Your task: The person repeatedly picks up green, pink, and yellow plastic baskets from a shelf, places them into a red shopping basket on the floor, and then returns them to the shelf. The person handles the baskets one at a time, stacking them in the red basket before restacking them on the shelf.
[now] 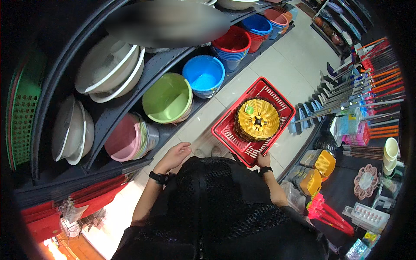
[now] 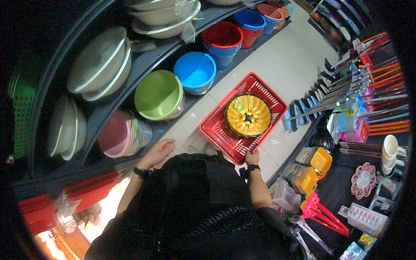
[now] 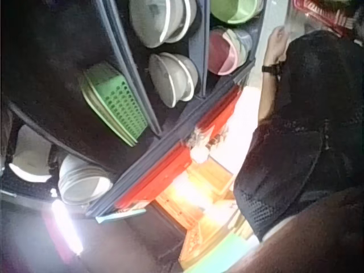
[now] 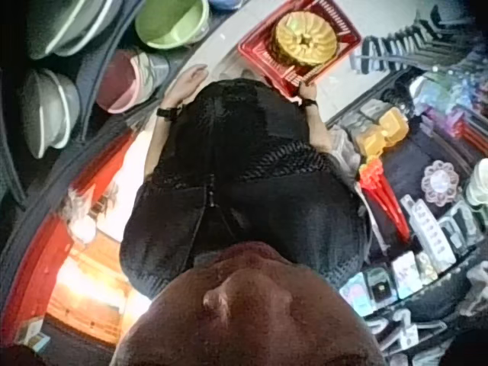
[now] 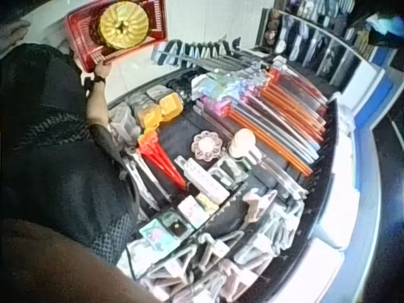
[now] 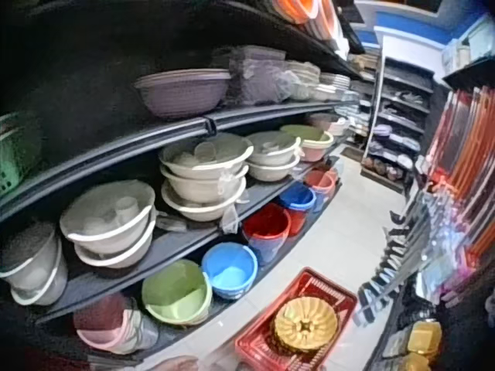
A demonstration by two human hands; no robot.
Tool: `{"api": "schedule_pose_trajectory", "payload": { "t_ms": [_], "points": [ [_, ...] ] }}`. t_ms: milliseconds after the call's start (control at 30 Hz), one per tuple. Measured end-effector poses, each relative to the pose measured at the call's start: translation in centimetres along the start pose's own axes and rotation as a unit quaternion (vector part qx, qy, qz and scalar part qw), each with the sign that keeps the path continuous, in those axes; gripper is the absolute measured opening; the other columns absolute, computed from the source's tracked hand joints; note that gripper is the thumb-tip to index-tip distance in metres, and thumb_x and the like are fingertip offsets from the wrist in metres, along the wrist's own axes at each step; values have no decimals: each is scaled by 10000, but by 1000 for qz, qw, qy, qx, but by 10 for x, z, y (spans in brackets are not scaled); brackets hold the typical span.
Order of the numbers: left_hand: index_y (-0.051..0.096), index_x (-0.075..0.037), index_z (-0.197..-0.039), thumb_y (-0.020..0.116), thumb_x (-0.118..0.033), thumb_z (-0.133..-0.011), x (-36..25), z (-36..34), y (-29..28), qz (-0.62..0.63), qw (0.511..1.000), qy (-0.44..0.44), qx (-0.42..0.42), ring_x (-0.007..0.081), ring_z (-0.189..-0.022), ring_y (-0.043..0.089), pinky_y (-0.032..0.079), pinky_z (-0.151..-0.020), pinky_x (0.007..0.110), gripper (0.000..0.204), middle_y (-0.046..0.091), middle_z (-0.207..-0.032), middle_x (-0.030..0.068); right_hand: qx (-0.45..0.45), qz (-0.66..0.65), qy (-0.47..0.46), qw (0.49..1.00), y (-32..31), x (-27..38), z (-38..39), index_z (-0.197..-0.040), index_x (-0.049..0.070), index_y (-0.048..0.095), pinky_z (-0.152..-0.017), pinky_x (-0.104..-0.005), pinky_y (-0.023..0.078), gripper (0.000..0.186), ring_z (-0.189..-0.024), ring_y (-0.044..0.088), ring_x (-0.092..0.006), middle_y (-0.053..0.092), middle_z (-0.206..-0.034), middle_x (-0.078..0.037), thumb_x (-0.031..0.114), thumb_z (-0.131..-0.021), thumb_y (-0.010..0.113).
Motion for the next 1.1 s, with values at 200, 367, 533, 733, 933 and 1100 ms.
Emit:
{"api": "schedule_pose_trajectory", "payload": {
  "t_ms": [200,367,533,733,933,1100],
  "points": [
    [546,36,-1409,615,-303,-1058,34,13,2,44,999,-14,25,201,-1181,620,495,-1019,323,493,654,-1295,142,51,29,85,995,4,-19,7,-1216,-11,651,-923,-430,559,443,-1067,727,-356,752,-1116,-223,248,-870,747],
    [531,28,-1423,610,-308,-1059,70,5,5,-16,998,-26,49,244,-1265,589,456,-1099,355,502,622,-1363,163,114,50,35,992,-4,4,9,-1137,-15,722,-787,-391,605,274,-895,760,-267,775,-1047,-158,19,-876,648],
    [532,28,-1427,608,-339,-1058,63,2,10,-15,998,-43,42,229,-1239,592,474,-1066,351,526,630,-1344,145,40,48,15,998,4,-36,-8,-1094,-16,738,-853,-406,585,260,-967,757,-292,783,-1023,-169,68,-855,681],
    [625,-13,-1276,626,-245,-1059,95,-24,36,93,995,-17,29,140,-1013,628,517,-930,289,318,691,-1090,47,94,18,-103,990,1,-1,18,-1282,-7,617,-969,-498,529,462,-1162,659,-429,691,-1214,-262,210,-879,681],
    [629,-11,-1293,633,-259,-1057,58,-49,62,-85,985,-76,128,127,-1150,603,477,-1028,303,342,693,-1191,59,72,-53,-7,996,-1,2,26,-1235,-5,591,-984,-470,527,437,-1123,687,-399,708,-1167,-235,127,-844,737],
    [635,-28,-1266,614,-291,-1067,55,-71,64,-28,991,-21,128,104,-1006,595,495,-893,277,331,677,-1077,16,20,-68,-23,997,3,3,26,-1212,7,556,-913,-480,543,402,-1049,702,-425,724,-1087,-242,144,-865,703]
  ]
}}
Point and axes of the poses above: each hand's wrist, its own z-axis away from the middle knuckle, its own y-axis out of the palm, x = y × z, the point moved 4 cm from there along -z, towards the middle knuckle
